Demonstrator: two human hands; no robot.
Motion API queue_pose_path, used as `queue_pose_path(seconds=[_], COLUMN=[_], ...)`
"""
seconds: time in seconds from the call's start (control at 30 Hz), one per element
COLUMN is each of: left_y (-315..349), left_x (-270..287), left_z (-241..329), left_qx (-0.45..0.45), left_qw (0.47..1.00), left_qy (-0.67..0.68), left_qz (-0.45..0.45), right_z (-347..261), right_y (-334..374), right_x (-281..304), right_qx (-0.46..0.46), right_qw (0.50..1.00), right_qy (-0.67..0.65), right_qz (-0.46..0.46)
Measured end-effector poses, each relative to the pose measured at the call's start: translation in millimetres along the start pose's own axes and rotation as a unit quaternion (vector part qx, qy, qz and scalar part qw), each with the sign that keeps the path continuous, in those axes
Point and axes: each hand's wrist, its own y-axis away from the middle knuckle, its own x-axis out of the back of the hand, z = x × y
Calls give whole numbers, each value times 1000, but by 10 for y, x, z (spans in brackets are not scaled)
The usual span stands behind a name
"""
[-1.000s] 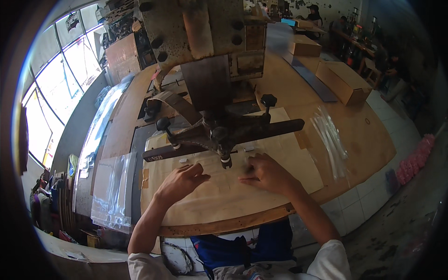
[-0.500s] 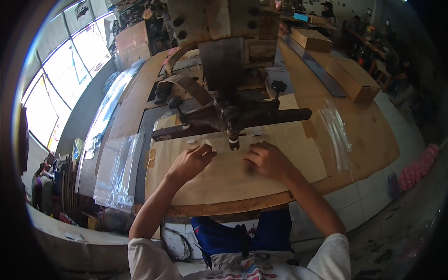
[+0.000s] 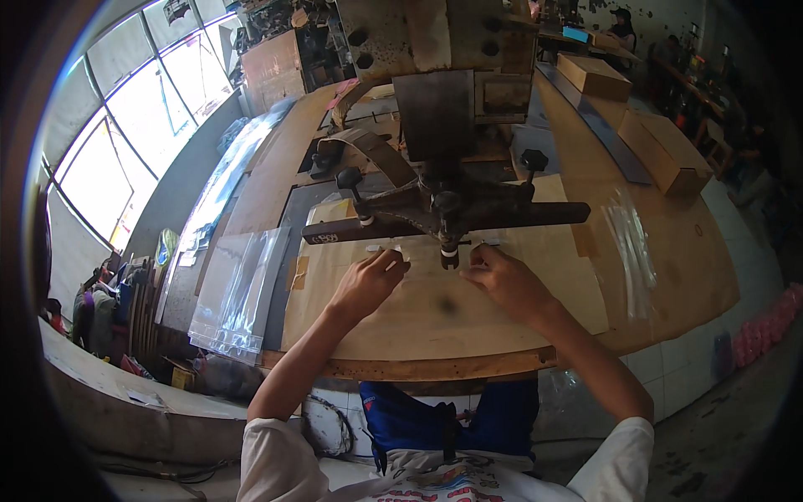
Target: The person seals segments of thin plastic tubing using a heat-sealing press machine, positioning the ends of the tubing under the mechanism and pressing down to fuse them.
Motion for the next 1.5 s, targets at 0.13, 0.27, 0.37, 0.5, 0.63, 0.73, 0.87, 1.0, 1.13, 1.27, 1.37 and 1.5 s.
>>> queue_pose_path(seconds=[0.13, 0.27, 0.37, 0.5, 0.63, 0.73, 0.87, 1.0, 1.13, 1.27, 1.37, 1.5], left_y=[-23, -70, -54, -84, -138, -174, -216, -95, 64, 48, 14, 28], left_x=[66, 135, 115, 188, 277, 321, 335, 152, 66, 92, 79, 93], left_z=[20, 31, 21, 17, -24, -96, -185, -240, -216, -190, -210, -208], left_qx=[0, -19, -32, -35, -79, -115, -155, -154, -82, -42, -45, -5], left_qw=[1000, 999, 996, 993, 993, 991, 984, 987, 996, 998, 998, 998], left_qy=[23, 34, 49, 71, 22, -3, -56, -26, 10, 7, 16, 40], left_qz=[-5, -31, -71, -85, -81, -70, -72, -32, -46, -47, -31, -50], right_z=[80, 6, 88, 134, 87, 112, 108, 80, 24, 40, 64, 44], right_y=[65, -24, 7, 47, 14, -16, -26, -32, -26, -76, -80, -90], right_x=[-89, -65, -111, -114, -48, -101, -96, -134, -168, -132, -128, -165], right_qx=[11, -11, -24, -25, 0, 30, 48, 38, 21, 33, 30, 29], right_qw=[1000, 998, 999, 999, 999, 999, 998, 999, 999, 998, 999, 999], right_qy=[-10, -11, -5, -21, -31, -21, -16, -16, -25, -18, -12, 21], right_qz=[24, 53, 39, 36, 35, 27, 29, 22, 38, 46, 30, 31])
